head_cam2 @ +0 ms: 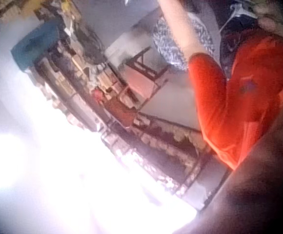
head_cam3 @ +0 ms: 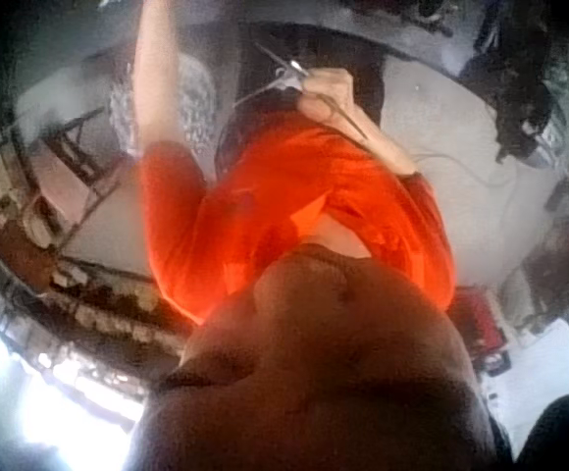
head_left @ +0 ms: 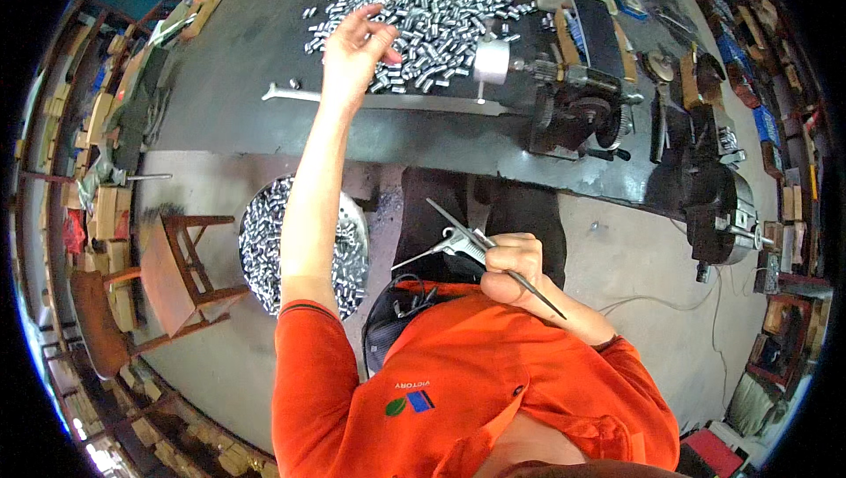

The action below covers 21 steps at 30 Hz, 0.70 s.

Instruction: The person repeatedly picks up small cylindrical metal parts from a pile on a workbench and measures them using a vernier caliper. The person holds the caliper in the right hand and the metal part in the left, adjusting the tool to measure the diameter before placing the part back into the pile.

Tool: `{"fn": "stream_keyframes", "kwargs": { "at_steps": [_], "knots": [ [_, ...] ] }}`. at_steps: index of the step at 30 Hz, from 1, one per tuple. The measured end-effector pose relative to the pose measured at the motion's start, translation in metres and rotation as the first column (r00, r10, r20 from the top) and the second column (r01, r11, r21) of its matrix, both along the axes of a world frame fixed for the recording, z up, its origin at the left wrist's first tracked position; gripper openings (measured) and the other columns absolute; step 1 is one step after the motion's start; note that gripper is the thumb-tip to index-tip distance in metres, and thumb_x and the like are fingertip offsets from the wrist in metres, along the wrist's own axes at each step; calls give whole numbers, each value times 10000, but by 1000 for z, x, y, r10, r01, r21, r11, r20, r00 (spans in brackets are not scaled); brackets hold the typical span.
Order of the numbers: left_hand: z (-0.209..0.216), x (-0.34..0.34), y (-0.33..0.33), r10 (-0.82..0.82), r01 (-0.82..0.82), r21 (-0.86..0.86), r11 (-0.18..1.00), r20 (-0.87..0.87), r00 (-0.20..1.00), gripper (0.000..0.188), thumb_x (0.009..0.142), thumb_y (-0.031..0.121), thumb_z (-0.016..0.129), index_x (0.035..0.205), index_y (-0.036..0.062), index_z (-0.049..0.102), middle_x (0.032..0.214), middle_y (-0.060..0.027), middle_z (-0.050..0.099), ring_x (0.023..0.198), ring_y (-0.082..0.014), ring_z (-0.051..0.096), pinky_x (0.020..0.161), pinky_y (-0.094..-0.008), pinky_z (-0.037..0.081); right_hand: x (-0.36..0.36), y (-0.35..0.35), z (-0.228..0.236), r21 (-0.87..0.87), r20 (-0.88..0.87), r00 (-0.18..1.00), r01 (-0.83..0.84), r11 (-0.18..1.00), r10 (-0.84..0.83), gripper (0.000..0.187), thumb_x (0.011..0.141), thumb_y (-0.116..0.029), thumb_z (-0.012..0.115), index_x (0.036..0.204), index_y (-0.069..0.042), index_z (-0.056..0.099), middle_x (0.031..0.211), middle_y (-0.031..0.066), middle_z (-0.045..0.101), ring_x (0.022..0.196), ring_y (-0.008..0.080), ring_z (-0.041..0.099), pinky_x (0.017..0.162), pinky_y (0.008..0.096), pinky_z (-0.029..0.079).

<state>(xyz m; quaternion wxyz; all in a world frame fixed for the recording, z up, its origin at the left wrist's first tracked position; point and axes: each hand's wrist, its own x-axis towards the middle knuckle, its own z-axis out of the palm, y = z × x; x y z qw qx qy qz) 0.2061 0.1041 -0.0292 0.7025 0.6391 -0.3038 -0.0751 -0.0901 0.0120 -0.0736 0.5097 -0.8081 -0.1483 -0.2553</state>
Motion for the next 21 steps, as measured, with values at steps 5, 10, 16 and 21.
{"fn": "stream_keyframes", "kwargs": {
  "at_steps": [5, 10, 16, 21],
  "knots": [
    [-11, -35, 89, 221, -241, 299, 923, 100, 970, 347, 829, 70, 595, 1137, -64, 510, 696, -80, 623, 589, -97, 563, 594, -225, 447, -6, 4, -11, 56, -36, 998, -58, 997, 60, 371, 699, -212, 580, 506, -72, 295, 473, 59, 268, 372, 227, 337, 360, 344, 252],
    [-138, -58, 216, 490, -355, 469, 809, -204, 848, 297, 776, -33, 543, 1071, -61, 561, 695, -92, 630, 547, -103, 581, 510, -214, 457, -4, 9, -20, 96, -103, 993, -54, 994, 64, 319, 652, -164, 569, 500, -69, 305, 468, 59, 261, 362, 224, 332, 361, 343, 248],
    [-258, -51, 267, 442, -208, 873, 441, -9, 897, 297, 725, 127, 581, 999, 16, 612, 782, -194, 645, 645, -260, 653, 607, -343, 515, 1, 11, -19, 78, -135, 983, -112, 991, 122, 269, 597, -127, 565, 498, -65, 323, 468, 76, 292, 365, 240, 332, 367, 347, 247],
    [-254, -52, 232, 210, -324, 935, -145, 350, 913, 319, 747, 328, 622, 898, 48, 603, 889, -188, 644, 843, -343, 632, 738, -428, 503, -1, 13, -14, 85, -157, 982, -89, 992, 101, 252, 584, -99, 560, 500, -61, 325, 469, 78, 297, 372, 247, 335, 373, 352, 249]
  ]
}}
